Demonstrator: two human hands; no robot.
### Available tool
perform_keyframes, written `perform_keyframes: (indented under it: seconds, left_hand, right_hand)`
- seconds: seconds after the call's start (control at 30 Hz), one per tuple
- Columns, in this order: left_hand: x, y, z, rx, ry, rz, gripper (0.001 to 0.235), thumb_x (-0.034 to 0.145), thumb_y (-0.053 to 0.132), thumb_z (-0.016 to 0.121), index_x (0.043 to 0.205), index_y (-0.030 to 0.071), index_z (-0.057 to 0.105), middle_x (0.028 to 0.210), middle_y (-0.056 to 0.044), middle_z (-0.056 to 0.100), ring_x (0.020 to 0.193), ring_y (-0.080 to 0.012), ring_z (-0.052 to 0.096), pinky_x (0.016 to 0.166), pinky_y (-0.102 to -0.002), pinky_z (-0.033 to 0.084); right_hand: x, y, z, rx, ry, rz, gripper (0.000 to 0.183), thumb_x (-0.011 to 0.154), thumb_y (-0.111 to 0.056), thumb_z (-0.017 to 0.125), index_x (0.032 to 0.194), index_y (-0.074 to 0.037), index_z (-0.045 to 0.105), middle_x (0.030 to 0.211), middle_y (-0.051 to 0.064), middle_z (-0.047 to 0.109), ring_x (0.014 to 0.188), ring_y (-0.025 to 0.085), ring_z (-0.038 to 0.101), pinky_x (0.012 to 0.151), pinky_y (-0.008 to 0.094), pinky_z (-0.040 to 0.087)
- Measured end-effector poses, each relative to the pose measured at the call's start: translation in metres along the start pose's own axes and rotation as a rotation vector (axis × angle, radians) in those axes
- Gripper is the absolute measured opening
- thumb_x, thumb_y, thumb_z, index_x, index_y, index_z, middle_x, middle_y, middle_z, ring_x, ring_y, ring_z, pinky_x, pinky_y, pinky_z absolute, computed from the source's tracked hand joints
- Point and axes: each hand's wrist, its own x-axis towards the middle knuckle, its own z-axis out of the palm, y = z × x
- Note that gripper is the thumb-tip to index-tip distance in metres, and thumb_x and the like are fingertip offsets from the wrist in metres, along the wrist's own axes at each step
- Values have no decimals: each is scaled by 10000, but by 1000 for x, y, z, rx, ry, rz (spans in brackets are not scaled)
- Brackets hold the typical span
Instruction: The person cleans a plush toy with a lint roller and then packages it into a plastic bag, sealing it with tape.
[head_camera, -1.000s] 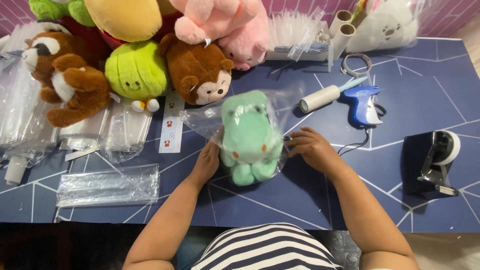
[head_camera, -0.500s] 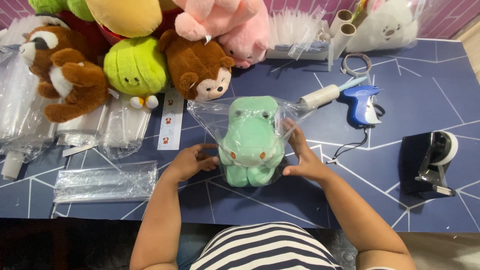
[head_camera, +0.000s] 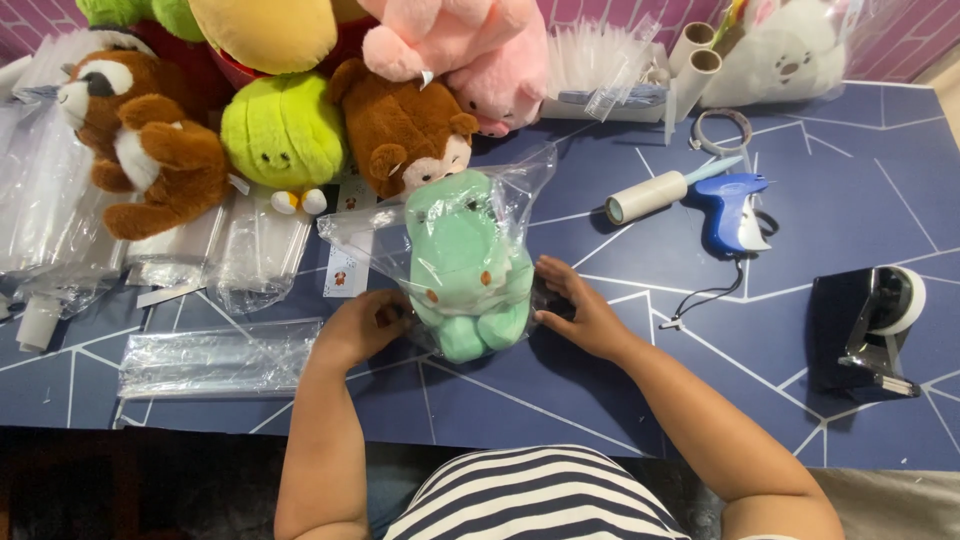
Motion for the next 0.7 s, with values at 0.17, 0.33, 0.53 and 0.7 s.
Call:
perform_keyframes:
  seconds: [0.17, 0.33, 0.53, 0.7]
  left_hand:
    - [-1, 8, 1, -514, 126, 258, 654, 897, 48, 593, 1513, 118, 387, 1476, -198, 436, 1388, -384, 368, 1121, -526, 354]
    - [-23, 39, 10, -1001, -99, 319, 897, 901, -120, 510, 1656, 125, 91, 1669, -277, 203, 1513, -466, 195, 1185, -624, 255]
    - [-18, 49, 32, -1178, -111, 135, 879, 922, 3, 606, 1657, 153, 148, 1683, -284, 154, 1522, -493, 123, 1170, -636, 290]
    - [27, -4, 82, -1605, -288, 251, 670, 905, 45, 505, 1563, 108, 396, 1373, -275, 612, 1099, -428, 688, 860, -615, 601]
  right_hand:
    - [-3, -12, 2, -289, -42, -88, 787, 880, -5, 647, 1589, -139, 334, 1539, 130, 486, 1454, 346, 400, 1222, 534, 268]
    - [-9, -15, 12, -369, -103, -253, 1052, 724, -174, 771, 1620, -48, 233, 1637, 208, 339, 1548, 417, 172, 1244, 597, 20]
    - [0, -4, 19, -221, 77, -219, 854, 750, 97, 653, 1529, 119, 305, 1501, 336, 456, 1452, 499, 347, 1250, 608, 106]
    - [-5, -17, -20, 23, 278, -542, 680, 820, 79, 685, 1473, -29, 526, 1483, 198, 561, 1425, 389, 464, 1227, 571, 270]
